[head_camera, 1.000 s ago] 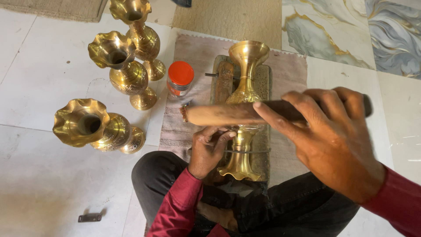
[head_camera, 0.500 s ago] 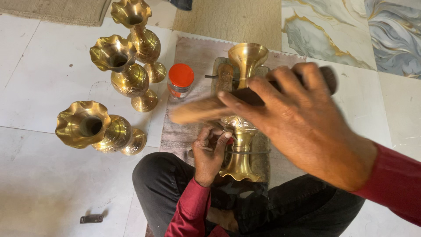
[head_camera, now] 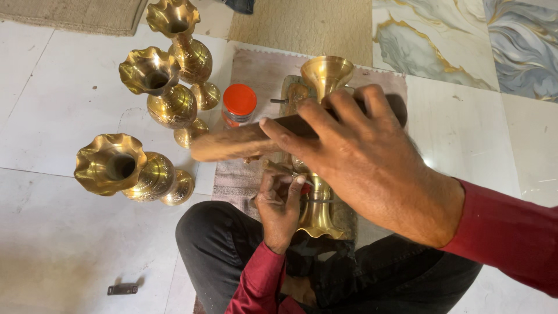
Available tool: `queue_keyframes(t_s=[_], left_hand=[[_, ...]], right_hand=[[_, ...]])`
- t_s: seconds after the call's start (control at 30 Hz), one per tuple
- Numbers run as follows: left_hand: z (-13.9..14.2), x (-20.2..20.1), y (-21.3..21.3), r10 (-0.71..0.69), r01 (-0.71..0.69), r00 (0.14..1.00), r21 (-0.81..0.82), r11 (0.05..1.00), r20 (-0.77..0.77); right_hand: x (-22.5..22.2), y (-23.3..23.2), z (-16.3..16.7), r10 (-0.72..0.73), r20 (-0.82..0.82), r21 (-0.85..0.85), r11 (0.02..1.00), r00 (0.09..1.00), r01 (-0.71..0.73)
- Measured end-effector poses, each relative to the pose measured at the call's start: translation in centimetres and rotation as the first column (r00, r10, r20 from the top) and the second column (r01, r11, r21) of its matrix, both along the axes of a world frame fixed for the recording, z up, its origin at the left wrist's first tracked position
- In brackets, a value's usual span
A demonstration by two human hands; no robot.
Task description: The person sits on the floor with a brass vase clamped in a wooden fixture. They hold a chisel against the vase surface and strike it with a wooden mallet to engrave decorative patterns, periodically repositioning the chisel and rotating the vase to work new areas.
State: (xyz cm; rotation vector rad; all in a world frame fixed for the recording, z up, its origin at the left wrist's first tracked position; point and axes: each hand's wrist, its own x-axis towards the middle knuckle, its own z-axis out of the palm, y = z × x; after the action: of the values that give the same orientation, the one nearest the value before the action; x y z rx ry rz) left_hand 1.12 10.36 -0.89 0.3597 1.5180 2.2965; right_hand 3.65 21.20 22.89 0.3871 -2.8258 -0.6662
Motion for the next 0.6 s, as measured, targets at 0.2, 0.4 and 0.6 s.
queue_keyframes(t_s=[0.2,0.4,0.6], left_hand=[[-0.4,0.0,0.0,-0.001,0.001,1.000,0.033,0.999,0.013],[-0.2,0.2,0.0,0.012,-0.011,1.000,0.054,0.998,-0.021],[0.2,0.2,-0.1,0.046,-0.049,0.993,-0.031,0.998,-0.106]], right_hand=[[1.0,0.7,0.0,0.017,0.014,-0.038,0.999,1.000,-0.016],[1.4,0.9,-0.2,0.025,0.014,-0.068,0.997,1.000,-0.024],[2.2,0.6,-0.3,-0.023,0.032,0.037,0.999,0.999,0.022]])
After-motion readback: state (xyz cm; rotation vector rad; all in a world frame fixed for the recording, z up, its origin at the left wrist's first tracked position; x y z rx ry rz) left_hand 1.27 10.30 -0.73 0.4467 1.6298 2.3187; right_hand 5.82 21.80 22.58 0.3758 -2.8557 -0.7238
